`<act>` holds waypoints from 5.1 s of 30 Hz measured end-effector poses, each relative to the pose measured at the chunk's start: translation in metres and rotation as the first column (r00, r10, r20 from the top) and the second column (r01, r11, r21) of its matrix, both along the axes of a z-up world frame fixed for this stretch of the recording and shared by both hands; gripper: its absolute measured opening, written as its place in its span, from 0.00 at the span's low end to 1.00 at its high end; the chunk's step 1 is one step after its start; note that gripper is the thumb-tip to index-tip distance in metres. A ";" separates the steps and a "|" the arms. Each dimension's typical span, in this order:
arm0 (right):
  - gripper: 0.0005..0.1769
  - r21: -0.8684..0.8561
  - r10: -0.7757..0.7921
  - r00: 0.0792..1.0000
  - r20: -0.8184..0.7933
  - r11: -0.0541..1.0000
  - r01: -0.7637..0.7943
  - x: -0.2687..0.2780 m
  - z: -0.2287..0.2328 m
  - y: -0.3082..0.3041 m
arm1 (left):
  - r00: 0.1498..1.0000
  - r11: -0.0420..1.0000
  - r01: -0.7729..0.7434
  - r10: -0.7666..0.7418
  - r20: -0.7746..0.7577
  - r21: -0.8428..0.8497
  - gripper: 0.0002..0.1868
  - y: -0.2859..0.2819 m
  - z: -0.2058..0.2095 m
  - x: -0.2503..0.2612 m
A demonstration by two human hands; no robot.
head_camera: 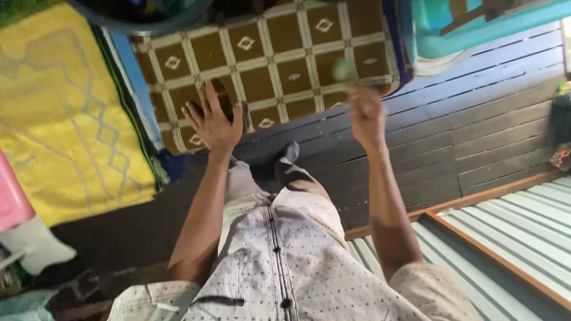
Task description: The person uses a small brush to sweep dust off a wooden board, a badminton racket, a balloon pump, and several patterned mats and a pink plastic container on the floor. The person repeatedly brushes the same areas without visible accumulation of debris.
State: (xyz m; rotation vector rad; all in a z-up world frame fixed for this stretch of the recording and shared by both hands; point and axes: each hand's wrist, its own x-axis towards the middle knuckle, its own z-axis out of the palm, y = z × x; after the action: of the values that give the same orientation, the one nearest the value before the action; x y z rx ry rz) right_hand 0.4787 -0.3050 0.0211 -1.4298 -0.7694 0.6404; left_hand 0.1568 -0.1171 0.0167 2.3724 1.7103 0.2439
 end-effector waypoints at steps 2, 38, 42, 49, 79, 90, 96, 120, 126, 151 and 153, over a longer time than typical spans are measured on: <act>0.13 -0.213 0.312 0.929 0.197 0.939 -0.270 -0.004 0.003 0.009 | 1.000 1.000 -0.012 0.012 0.025 0.026 0.43 0.002 -0.001 -0.003; 0.12 -0.469 0.418 0.901 -0.113 0.777 -0.419 -0.408 0.060 0.105 | 0.925 0.971 0.218 -0.238 0.296 0.097 0.40 0.026 0.008 -0.279; 0.13 -0.278 0.259 0.959 0.116 0.935 -0.219 -0.434 0.065 0.105 | 0.955 0.975 0.190 -0.210 0.211 0.113 0.40 0.029 0.012 -0.295; 0.15 -0.144 0.429 0.746 0.509 0.897 -0.418 -0.474 0.059 0.114 | 0.993 0.998 -0.063 0.064 -0.099 0.012 0.38 0.018 -0.015 -0.331; 0.07 -0.452 0.284 0.779 0.559 0.892 -0.001 -0.509 -0.019 0.202 | 0.996 0.977 -0.055 0.038 -0.085 -0.207 0.40 -0.001 0.023 -0.378; 0.13 -0.381 0.293 0.873 0.390 0.914 -0.137 -0.575 0.060 0.201 | 0.976 0.995 -0.094 0.087 0.198 0.024 0.24 0.133 0.035 -0.481; 0.15 -0.111 0.438 0.850 0.293 0.898 -0.425 -0.641 0.048 0.290 | 0.991 0.981 -0.131 0.127 0.032 0.143 0.27 0.202 0.045 -0.524; 0.25 -0.158 0.273 0.962 0.023 0.951 -0.266 -0.680 0.035 0.291 | 0.988 0.997 -0.080 0.078 0.131 0.012 0.35 0.200 0.009 -0.561; 0.26 -0.178 -0.126 0.991 -0.044 0.977 0.116 -0.673 -0.008 0.208 | 0.996 0.998 -0.044 0.040 0.078 0.047 0.36 0.144 0.031 -0.530; 0.13 -0.261 -0.021 1.000 0.021 0.965 0.026 -0.603 0.024 0.066 | 0.995 0.991 -0.030 0.018 -0.094 -0.132 0.44 0.053 -0.006 -0.487; 0.14 -0.214 0.028 0.997 -0.077 0.976 -0.044 -0.606 0.011 0.069 | 0.994 0.987 -0.050 0.034 -0.108 -0.151 0.44 0.059 0.008 -0.484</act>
State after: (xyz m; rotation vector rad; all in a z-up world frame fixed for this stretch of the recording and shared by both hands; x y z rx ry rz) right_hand -0.1270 -0.2361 0.0326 -1.5830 -0.6850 0.8195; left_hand -0.3276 -0.0577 0.0243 2.2764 1.7579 -0.0072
